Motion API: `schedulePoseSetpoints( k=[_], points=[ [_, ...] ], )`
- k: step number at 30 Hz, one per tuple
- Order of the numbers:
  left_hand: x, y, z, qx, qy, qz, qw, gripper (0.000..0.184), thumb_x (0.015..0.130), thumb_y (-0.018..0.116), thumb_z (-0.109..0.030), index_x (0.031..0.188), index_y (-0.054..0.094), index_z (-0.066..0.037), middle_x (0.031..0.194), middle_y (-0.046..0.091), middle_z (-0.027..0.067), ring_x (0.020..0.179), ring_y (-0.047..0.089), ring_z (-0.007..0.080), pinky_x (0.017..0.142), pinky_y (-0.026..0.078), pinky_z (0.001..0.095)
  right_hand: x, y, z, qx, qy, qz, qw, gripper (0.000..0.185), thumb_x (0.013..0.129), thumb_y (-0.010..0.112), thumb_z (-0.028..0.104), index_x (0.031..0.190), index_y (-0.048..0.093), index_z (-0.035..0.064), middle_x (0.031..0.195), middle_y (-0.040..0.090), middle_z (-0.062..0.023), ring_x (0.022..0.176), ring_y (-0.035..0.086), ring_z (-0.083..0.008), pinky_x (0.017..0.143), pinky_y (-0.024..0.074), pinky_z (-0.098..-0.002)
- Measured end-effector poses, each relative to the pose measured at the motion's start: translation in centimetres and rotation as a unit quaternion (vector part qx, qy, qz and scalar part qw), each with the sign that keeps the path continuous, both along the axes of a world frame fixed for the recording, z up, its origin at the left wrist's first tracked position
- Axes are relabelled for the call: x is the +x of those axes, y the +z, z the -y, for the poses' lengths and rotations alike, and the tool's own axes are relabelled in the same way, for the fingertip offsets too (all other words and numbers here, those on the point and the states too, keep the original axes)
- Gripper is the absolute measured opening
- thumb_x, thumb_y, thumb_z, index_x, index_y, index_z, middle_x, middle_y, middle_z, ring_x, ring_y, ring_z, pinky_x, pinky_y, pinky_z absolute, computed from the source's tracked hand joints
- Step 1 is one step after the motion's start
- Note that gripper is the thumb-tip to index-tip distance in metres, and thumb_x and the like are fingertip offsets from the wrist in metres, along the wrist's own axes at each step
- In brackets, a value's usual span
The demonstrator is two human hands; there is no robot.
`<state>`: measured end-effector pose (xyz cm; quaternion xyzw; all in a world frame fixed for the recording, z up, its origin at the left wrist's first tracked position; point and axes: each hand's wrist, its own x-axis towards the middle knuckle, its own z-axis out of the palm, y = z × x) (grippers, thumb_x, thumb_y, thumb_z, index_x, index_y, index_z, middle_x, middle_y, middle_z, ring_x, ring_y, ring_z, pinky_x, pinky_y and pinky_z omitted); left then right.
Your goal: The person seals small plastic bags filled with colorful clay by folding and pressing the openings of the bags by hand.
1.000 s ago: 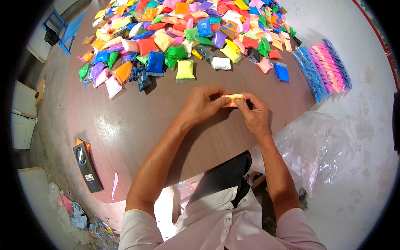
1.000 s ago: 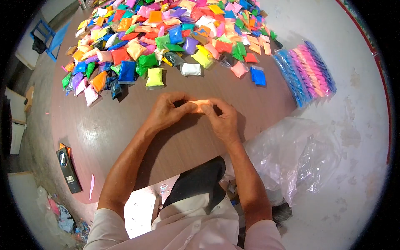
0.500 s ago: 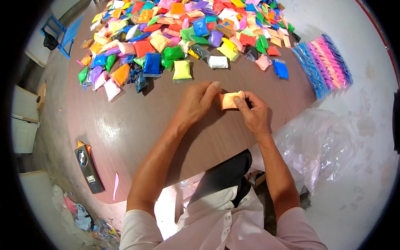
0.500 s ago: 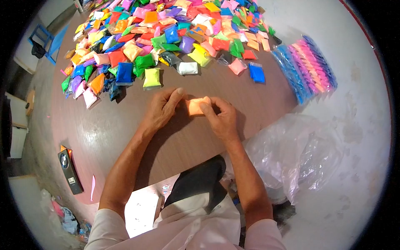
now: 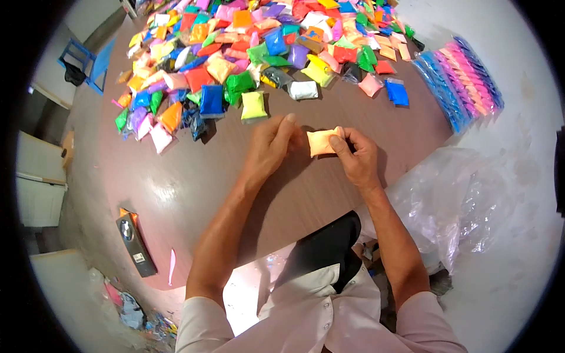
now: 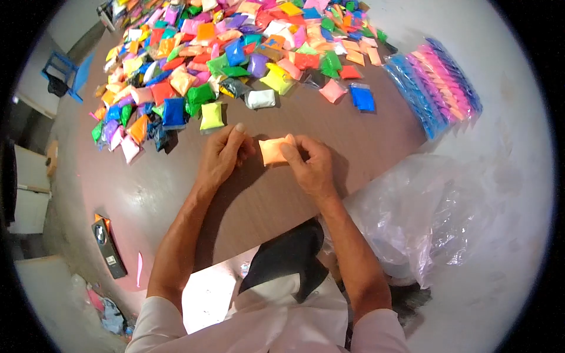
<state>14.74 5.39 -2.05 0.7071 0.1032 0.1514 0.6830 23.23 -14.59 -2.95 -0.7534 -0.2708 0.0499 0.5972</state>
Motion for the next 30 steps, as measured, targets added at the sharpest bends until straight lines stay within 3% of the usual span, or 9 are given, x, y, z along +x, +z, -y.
schedulePoseSetpoints(
  k=[3, 7, 9, 13, 15, 19, 25, 28, 30],
  points=[
    [0.0, -0.2, -0.3, -0.051, 0.020, -0.005, 0.998, 0.039, 0.107, 0.054, -0.031, 0.083, 0.065, -0.003, 0.070, 0.063, 0.0016, 0.059, 0.053, 0.0082, 0.054, 0.044, 0.0237, 0.0, 0.5, -0.3, 0.001, -0.001, 0.036, 0.999, 0.027, 0.093, 0.071, 0.024, 0.094, 0.069, -0.0026, 0.075, 0.065, -0.0094, 0.066, 0.057, -0.0135, 0.063, 0.0465, -0.0311],
    [0.2, -1.0, 0.3, 0.023, 0.002, -0.015, 1.000, 0.028, 0.105, 0.058, -0.025, 0.089, 0.066, -0.003, 0.079, 0.067, 0.0028, 0.065, 0.057, 0.0078, 0.057, 0.046, 0.0228, 0.3, 0.4, 0.1, -0.013, -0.009, 0.071, 0.997, 0.026, 0.096, 0.068, 0.024, 0.093, 0.067, -0.0020, 0.074, 0.062, -0.0047, 0.069, 0.057, -0.0096, 0.064, 0.0475, -0.0296],
    [0.4, -1.2, 0.5, 0.026, 0.026, 0.016, 0.999, 0.020, 0.099, 0.066, -0.020, 0.102, 0.068, 0.000, 0.091, 0.068, 0.0048, 0.074, 0.061, 0.0093, 0.066, 0.050, 0.0234, 0.3, 0.9, -0.2, 0.022, 0.009, 0.039, 0.999, 0.027, 0.093, 0.067, 0.028, 0.090, 0.070, 0.0011, 0.076, 0.067, -0.0188, 0.067, 0.067, -0.0297, 0.063, 0.0505, -0.0384],
    [-1.2, 0.6, 2.6, 0.003, 0.046, 0.014, 0.999, 0.028, 0.098, 0.067, -0.017, 0.120, 0.064, 0.000, 0.114, 0.068, 0.0066, 0.095, 0.064, 0.0118, 0.078, 0.051, 0.0260, 0.1, 0.7, -0.1, 0.043, -0.038, 0.098, 0.993, 0.026, 0.095, 0.064, 0.025, 0.093, 0.068, -0.0007, 0.076, 0.067, -0.0159, 0.067, 0.066, -0.0256, 0.065, 0.0506, -0.0376],
    [-2.9, -0.1, 3.8, 0.041, 0.075, 0.008, 0.996, 0.038, 0.097, 0.068, -0.017, 0.130, 0.061, -0.001, 0.118, 0.068, 0.0070, 0.103, 0.064, 0.0146, 0.083, 0.050, 0.0280, 0.1, 0.6, 0.3, 0.025, -0.040, 0.093, 0.995, 0.026, 0.096, 0.063, 0.026, 0.094, 0.068, 0.0006, 0.080, 0.068, -0.0189, 0.071, 0.067, -0.0323, 0.066, 0.0511, -0.0402],
    [-8.5, 1.3, 8.2, 0.157, 0.091, -0.034, 0.983, 0.041, 0.096, 0.069, -0.018, 0.131, 0.059, 0.001, 0.113, 0.068, 0.0100, 0.097, 0.064, 0.0160, 0.084, 0.051, 0.0276, -1.0, 0.2, 0.8, 0.029, -0.070, 0.067, 0.995, 0.030, 0.097, 0.060, 0.030, 0.094, 0.066, 0.0012, 0.082, 0.068, -0.0186, 0.076, 0.069, -0.0331, 0.068, 0.0516, -0.0420],
    [-13.5, 2.5, 12.1, 0.024, 0.108, -0.039, 0.993, 0.048, 0.099, 0.068, -0.027, 0.133, 0.056, 0.005, 0.108, 0.068, 0.0077, 0.088, 0.063, 0.0101, 0.068, 0.050, 0.0224, -12.0, 1.1, 5.4, 0.143, -0.052, 0.003, 0.988, 0.036, 0.103, 0.057, 0.036, 0.096, 0.064, 0.0015, 0.078, 0.063, -0.0162, 0.071, 0.065, -0.0229, 0.069, 0.0513, -0.0342],
    [-14.2, 2.7, 17.2, -0.024, 0.016, -0.071, 0.997, 0.035, 0.098, 0.071, -0.029, 0.116, 0.065, 0.001, 0.084, 0.065, 0.0026, 0.067, 0.056, 0.0059, 0.057, 0.042, 0.0209, -16.3, 0.1, 8.8, 0.104, -0.037, -0.068, 0.992, 0.030, 0.104, 0.057, 0.030, 0.100, 0.065, 0.0006, 0.077, 0.063, -0.0108, 0.071, 0.063, -0.0145, 0.069, 0.0509, -0.0291],
    [-14.5, 3.3, 20.3, -0.021, 0.001, -0.068, 0.997, 0.031, 0.099, 0.070, -0.032, 0.105, 0.069, -0.002, 0.079, 0.061, -0.0014, 0.065, 0.050, 0.0045, 0.056, 0.036, 0.0202, -18.2, -0.8, 10.5, 0.222, -0.097, -0.118, 0.963, 0.024, 0.103, 0.059, 0.023, 0.105, 0.065, -0.0004, 0.080, 0.064, -0.0046, 0.072, 0.061, -0.0083, 0.067, 0.0500, -0.0253]
  ],
)
